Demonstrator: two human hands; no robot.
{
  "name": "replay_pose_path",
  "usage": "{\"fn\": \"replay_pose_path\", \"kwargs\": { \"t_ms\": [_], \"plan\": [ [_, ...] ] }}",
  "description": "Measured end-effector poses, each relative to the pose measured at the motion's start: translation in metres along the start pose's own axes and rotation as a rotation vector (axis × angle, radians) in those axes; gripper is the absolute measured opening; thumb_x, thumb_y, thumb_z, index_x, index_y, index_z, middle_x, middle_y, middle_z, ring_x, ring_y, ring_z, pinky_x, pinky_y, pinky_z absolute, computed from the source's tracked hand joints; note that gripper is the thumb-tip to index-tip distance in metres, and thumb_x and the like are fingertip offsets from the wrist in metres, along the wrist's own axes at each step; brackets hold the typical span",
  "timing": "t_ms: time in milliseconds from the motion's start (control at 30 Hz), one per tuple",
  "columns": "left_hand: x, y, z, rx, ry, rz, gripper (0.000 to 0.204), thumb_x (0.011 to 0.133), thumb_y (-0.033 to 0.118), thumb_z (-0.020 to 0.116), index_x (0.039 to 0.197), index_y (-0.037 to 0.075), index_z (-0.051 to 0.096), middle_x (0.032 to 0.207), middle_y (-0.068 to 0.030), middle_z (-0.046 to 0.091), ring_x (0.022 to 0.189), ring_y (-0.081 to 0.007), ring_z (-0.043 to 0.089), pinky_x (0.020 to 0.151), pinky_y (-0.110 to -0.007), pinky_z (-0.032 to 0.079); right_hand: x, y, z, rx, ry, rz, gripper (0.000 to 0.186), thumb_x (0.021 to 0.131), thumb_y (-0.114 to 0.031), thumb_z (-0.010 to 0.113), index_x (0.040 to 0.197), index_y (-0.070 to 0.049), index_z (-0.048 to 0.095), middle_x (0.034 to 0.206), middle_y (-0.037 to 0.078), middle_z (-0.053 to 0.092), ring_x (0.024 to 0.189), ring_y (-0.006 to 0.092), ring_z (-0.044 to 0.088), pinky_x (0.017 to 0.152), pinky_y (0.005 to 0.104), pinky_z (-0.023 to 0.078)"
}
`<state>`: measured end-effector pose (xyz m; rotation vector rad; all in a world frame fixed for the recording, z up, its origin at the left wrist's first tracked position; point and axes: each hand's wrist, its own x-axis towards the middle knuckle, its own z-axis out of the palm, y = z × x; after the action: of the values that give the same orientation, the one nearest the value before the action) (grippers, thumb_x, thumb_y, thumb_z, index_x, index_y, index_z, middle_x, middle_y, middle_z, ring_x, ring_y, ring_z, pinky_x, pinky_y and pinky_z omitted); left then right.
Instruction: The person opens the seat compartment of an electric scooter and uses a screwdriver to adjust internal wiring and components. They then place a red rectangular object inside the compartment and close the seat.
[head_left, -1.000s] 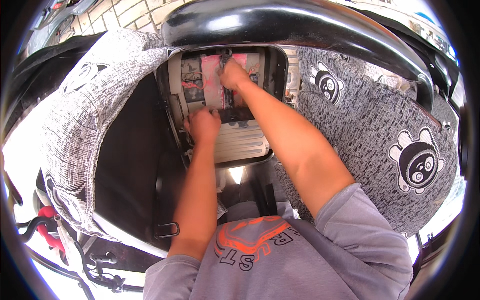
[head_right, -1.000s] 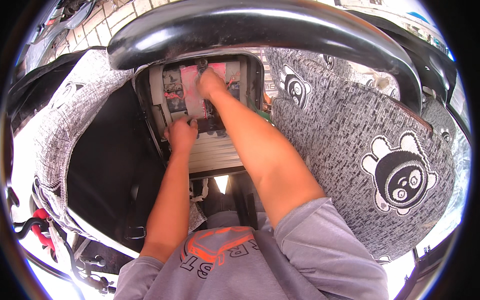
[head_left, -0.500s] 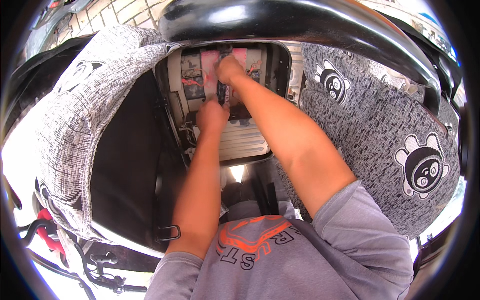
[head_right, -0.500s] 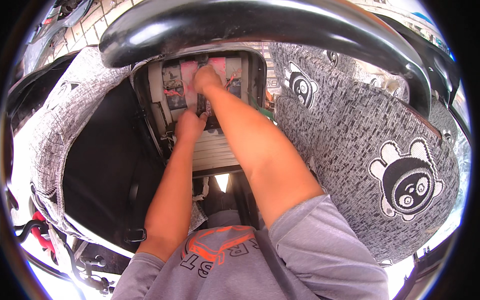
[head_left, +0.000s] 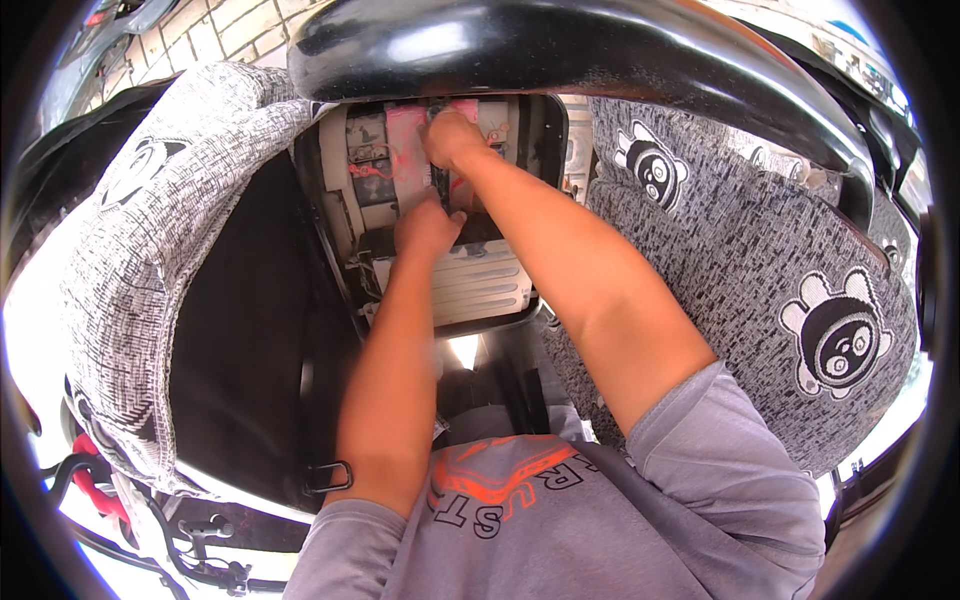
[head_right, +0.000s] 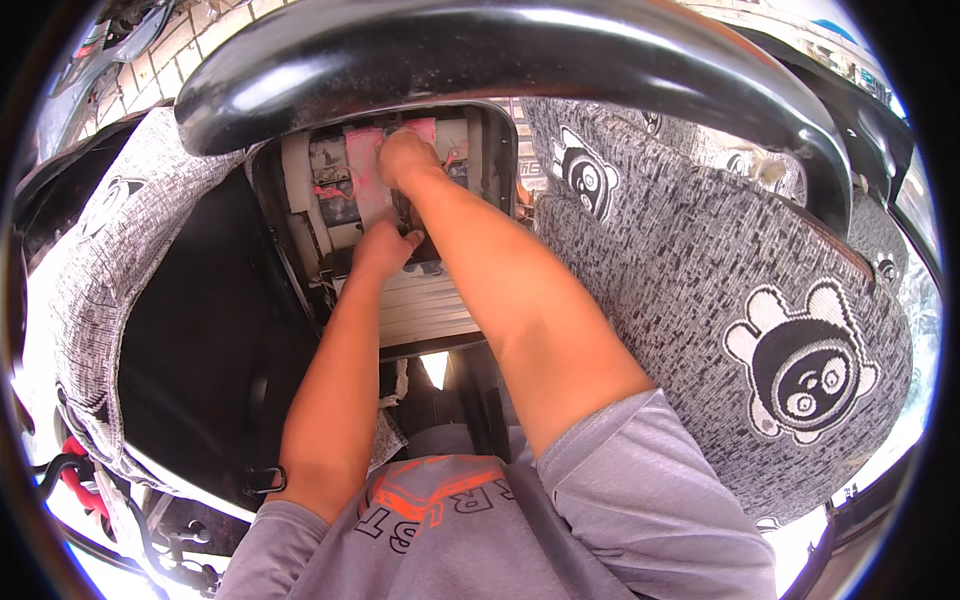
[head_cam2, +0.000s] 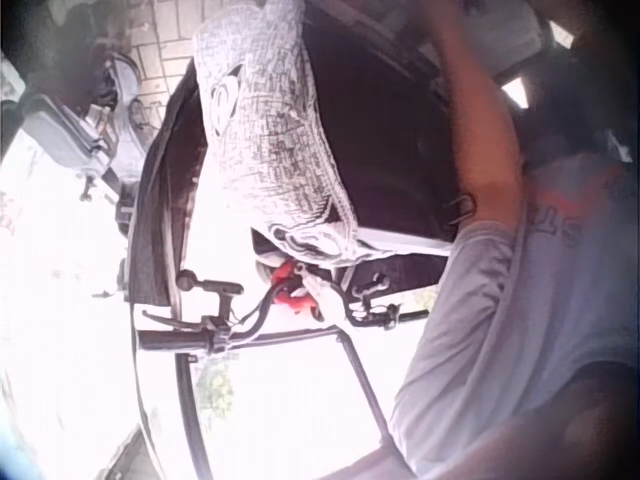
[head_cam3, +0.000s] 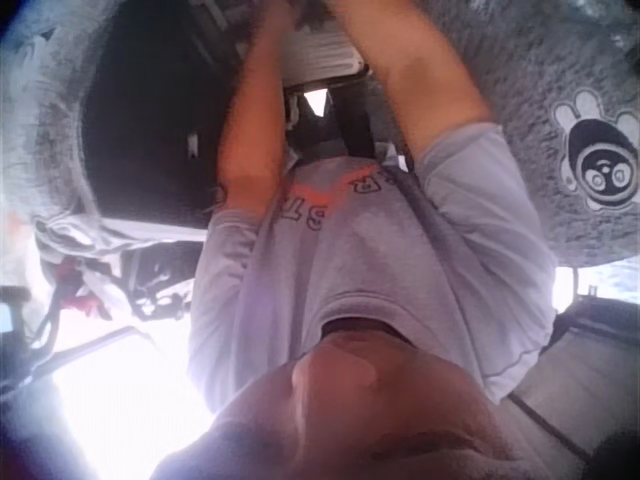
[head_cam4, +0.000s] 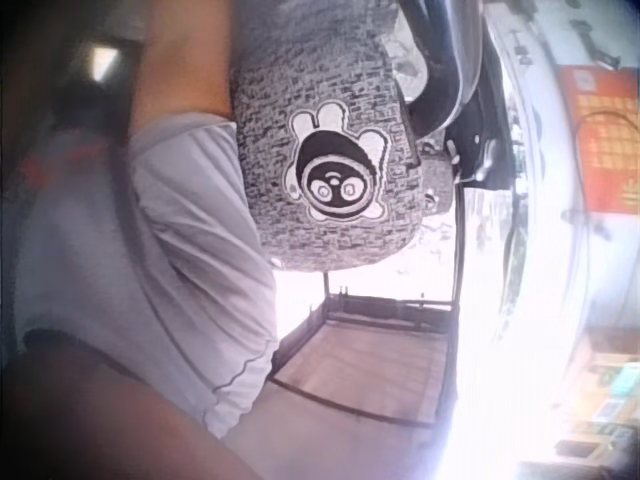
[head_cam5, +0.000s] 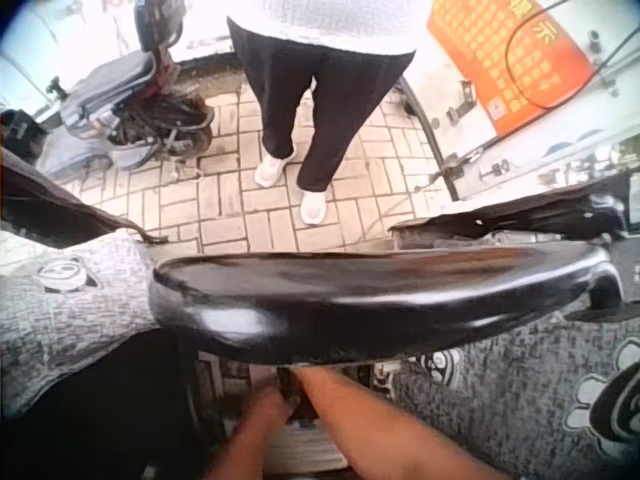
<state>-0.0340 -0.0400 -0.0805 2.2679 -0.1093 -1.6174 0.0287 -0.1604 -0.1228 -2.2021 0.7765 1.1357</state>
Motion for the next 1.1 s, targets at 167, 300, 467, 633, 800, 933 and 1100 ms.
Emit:
{"fn": "replay_pose_path", "kwargs": {
  "t_ms": [167, 300, 467, 633, 800, 933, 1100],
  "plan": [
    [-0.003, 0.006, 0.002, 0.148, 0.039, 0.050, 0.060, 0.079, 0.037, 0.066, 0.123, 0.002, 0.047, 0.125, -0.0196, 0.052, 0.114, -0.0356, 0.052, 0.092, -0.044, 0.045, 0.020, 0.006, 0.004, -0.187, -0.176, -0.117, 0.035, 0.087, -0.020, 0.049, 0.111, 0.004, 0.060, 0.118, 0.025, 0.057, 0.111, 0.0375, 0.056, 0.092, 0.0420, 0.046],
    [-0.008, 0.012, -0.003, 0.134, 0.021, 0.040, 0.066, 0.078, 0.038, 0.066, 0.127, 0.000, 0.043, 0.130, -0.0176, 0.047, 0.117, -0.0337, 0.050, 0.094, -0.045, 0.043, 0.015, 0.012, 0.020, 0.005, 0.018, -0.052, 0.039, 0.087, -0.020, 0.050, 0.115, 0.006, 0.055, 0.122, 0.024, 0.055, 0.113, 0.0370, 0.055, 0.093, 0.0413, 0.046],
    [-0.011, 0.007, 0.005, 0.118, 0.107, 0.051, 0.067, 0.079, 0.041, 0.065, 0.128, 0.002, 0.043, 0.129, -0.0166, 0.047, 0.117, -0.0337, 0.049, 0.092, -0.045, 0.044, 0.000, 0.000, 0.007, 0.030, -0.031, -0.016, 0.038, 0.089, -0.023, 0.048, 0.116, 0.003, 0.056, 0.120, 0.024, 0.056, 0.112, 0.0364, 0.055, 0.093, 0.0416, 0.046],
    [-0.011, 0.012, 0.002, 0.151, 0.098, 0.056, 0.064, 0.078, 0.039, 0.066, 0.126, 0.001, 0.045, 0.128, -0.0167, 0.048, 0.119, -0.0327, 0.047, 0.096, -0.043, 0.042, 0.028, 0.007, 0.018, -0.189, -0.166, -0.089, 0.034, 0.084, -0.017, 0.050, 0.111, 0.002, 0.060, 0.118, 0.022, 0.058, 0.112, 0.0361, 0.055, 0.092, 0.0412, 0.047],
    [-0.009, 0.005, 0.008, 0.164, 0.109, 0.054, 0.064, 0.079, 0.042, 0.063, 0.126, 0.002, 0.046, 0.127, -0.0171, 0.048, 0.119, -0.0322, 0.047, 0.097, -0.042, 0.041, 0.016, 0.002, 0.022, -0.254, -0.068, -0.229, 0.029, 0.080, -0.014, 0.052, 0.101, -0.003, 0.068, 0.109, 0.023, 0.062, 0.103, 0.0368, 0.059, 0.088, 0.0431, 0.049],
    [-0.010, 0.020, -0.003, 0.188, -0.024, -0.018, 0.067, 0.082, 0.045, 0.059, 0.132, 0.003, 0.042, 0.135, -0.0167, 0.042, 0.125, -0.0315, 0.042, 0.101, -0.043, 0.037, 0.034, 0.018, 0.034, -0.262, -0.167, -0.166, 0.031, 0.083, -0.015, 0.050, 0.105, -0.001, 0.066, 0.115, 0.022, 0.059, 0.107, 0.0360, 0.058, 0.090, 0.0410, 0.048],
    [-0.011, 0.015, 0.004, 0.209, -0.031, -0.048, 0.071, 0.084, 0.047, 0.056, 0.138, 0.004, 0.036, 0.143, -0.0153, 0.035, 0.131, -0.0307, 0.035, 0.105, -0.044, 0.031, -0.007, -0.005, -0.004, -0.115, -0.221, -0.052, 0.034, 0.084, -0.015, 0.052, 0.111, 0.002, 0.063, 0.120, 0.022, 0.058, 0.112, 0.0343, 0.056, 0.093, 0.0387, 0.047]
  ]
}}
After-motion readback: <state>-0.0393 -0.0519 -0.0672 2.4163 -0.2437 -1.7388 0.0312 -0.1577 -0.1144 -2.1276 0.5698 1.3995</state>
